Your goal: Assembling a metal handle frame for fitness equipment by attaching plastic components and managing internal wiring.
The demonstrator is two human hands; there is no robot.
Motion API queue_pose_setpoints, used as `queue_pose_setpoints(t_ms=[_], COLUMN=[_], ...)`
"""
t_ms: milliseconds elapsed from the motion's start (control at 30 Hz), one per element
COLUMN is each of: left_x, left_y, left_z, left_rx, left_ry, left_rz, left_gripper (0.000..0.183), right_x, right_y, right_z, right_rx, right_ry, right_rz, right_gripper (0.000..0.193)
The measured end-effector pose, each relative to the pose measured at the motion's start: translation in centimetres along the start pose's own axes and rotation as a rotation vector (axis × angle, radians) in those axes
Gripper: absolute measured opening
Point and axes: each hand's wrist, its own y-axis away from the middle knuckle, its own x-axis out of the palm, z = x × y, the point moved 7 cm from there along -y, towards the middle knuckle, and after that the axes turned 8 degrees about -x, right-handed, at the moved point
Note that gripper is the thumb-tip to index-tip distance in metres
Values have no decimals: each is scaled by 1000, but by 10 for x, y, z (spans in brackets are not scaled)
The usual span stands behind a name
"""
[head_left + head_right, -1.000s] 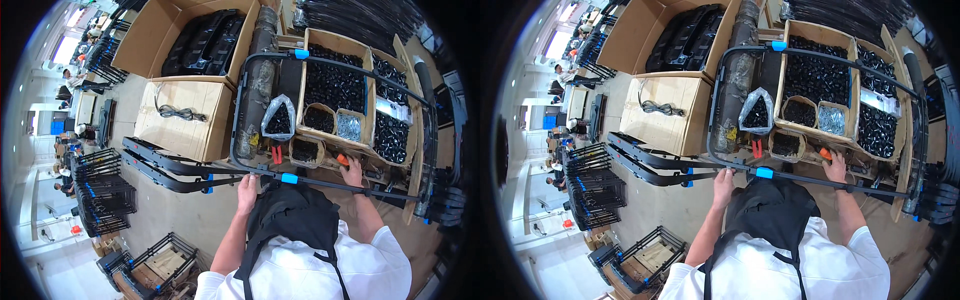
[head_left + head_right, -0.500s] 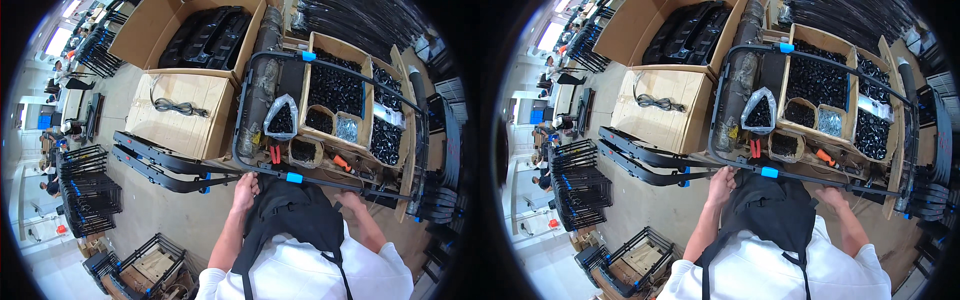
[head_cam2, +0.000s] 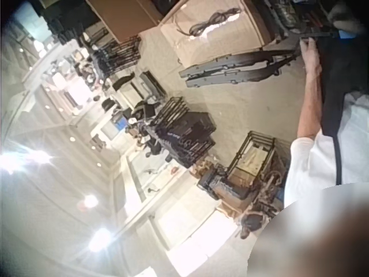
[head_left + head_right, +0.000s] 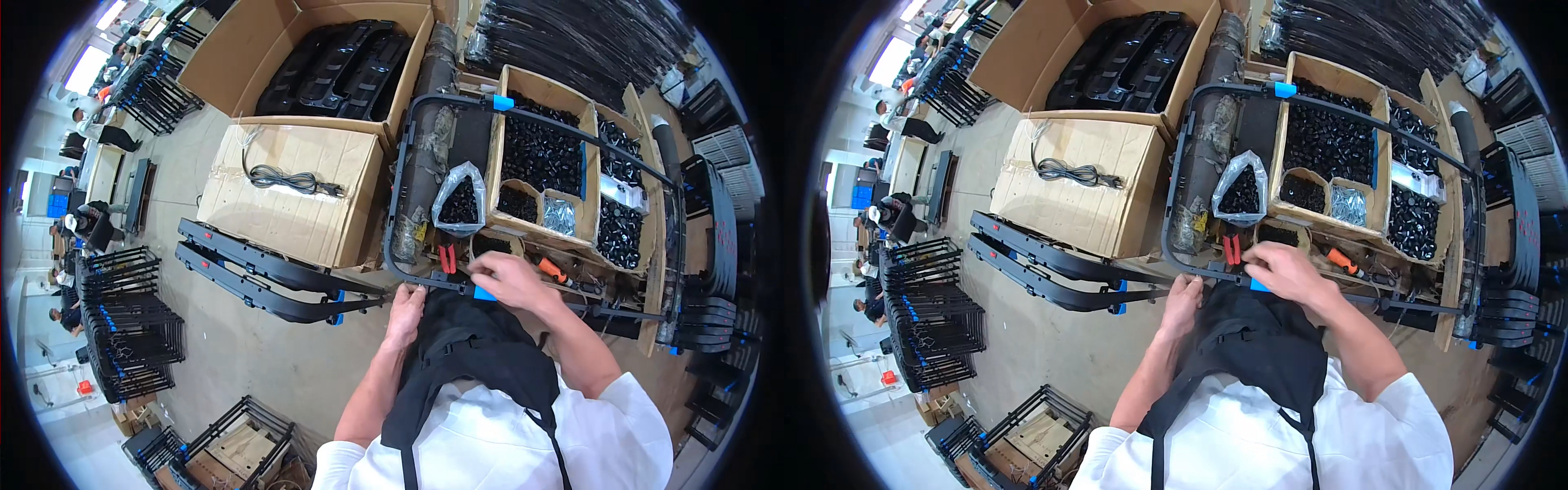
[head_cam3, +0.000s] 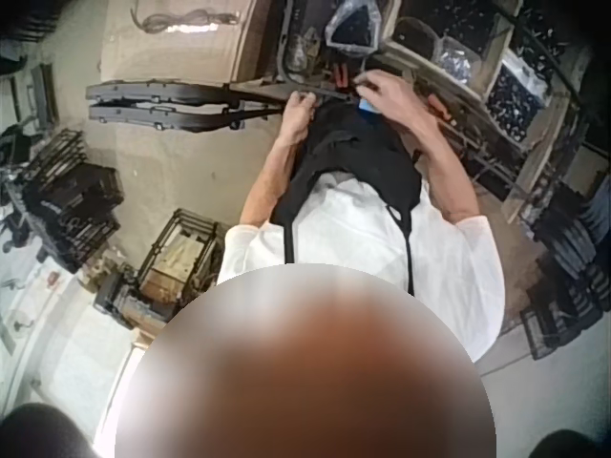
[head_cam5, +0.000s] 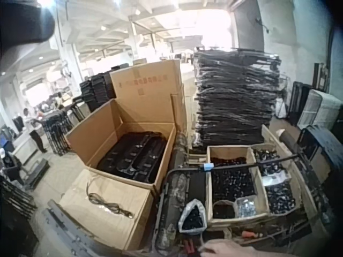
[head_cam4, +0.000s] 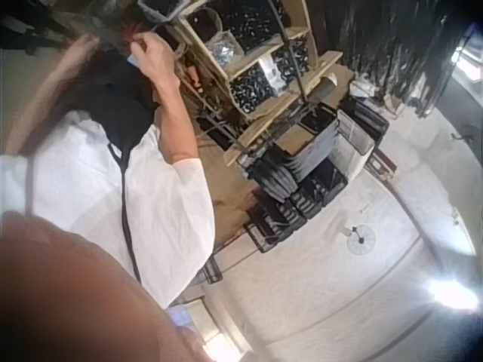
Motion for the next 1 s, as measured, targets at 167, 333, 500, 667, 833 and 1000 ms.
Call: queue_pose_setpoints(t_ms=[167, 333, 500, 667, 833, 1000], left_x=[-9, 2, 4, 3, 6, -26], left_y=[-13, -7, -11, -19, -3, -9], left_z=[0, 10, 9, 4, -7, 32], left_rx=[-32, -115, -105, -88, -9, 2], left_ry=[69, 449, 549, 548, 497, -150], left_rz=[44, 119, 197, 212, 257, 311], left_gripper=[13, 11, 13, 28, 28, 23], right_x=[60, 106, 108, 111, 108, 106], right_y=[-62, -90, -89, -102, -102, -97], right_z=[-21, -38, -39, -33, -45, -61], right_rx=[63, 54, 129, 91, 85, 197], right_ry=[-46, -42, -136, -234, -198, -223], right_rz=[72, 264, 342, 364, 57, -135], right_gripper=[34, 36, 39, 31, 21, 19])
